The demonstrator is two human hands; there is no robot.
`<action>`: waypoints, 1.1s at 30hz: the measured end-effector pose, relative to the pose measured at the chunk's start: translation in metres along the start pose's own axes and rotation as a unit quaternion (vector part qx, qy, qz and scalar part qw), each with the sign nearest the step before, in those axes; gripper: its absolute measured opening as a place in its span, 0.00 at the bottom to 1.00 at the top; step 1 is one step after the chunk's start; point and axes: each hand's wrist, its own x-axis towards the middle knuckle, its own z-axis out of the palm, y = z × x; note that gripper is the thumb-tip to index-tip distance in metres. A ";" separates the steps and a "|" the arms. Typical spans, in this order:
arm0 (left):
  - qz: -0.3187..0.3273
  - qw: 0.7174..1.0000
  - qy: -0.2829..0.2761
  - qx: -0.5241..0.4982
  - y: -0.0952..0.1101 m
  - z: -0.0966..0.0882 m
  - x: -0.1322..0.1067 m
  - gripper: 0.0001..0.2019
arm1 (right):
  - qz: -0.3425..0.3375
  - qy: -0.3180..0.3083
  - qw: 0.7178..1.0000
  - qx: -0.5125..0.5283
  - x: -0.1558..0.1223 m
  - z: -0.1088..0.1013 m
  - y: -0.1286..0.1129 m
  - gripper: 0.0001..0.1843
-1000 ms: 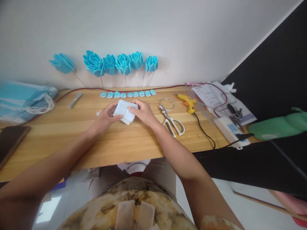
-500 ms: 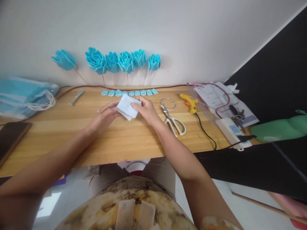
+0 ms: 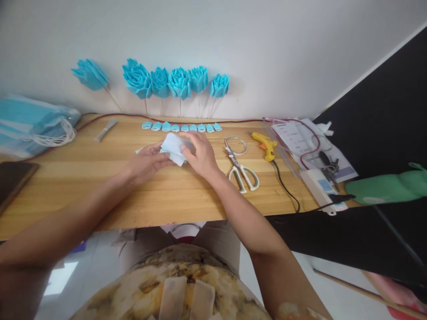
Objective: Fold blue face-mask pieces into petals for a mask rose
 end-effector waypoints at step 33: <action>-0.044 0.998 0.010 -0.032 -0.003 -0.002 0.001 0.13 | 0.214 0.008 0.954 0.209 0.000 -0.001 0.003 0.13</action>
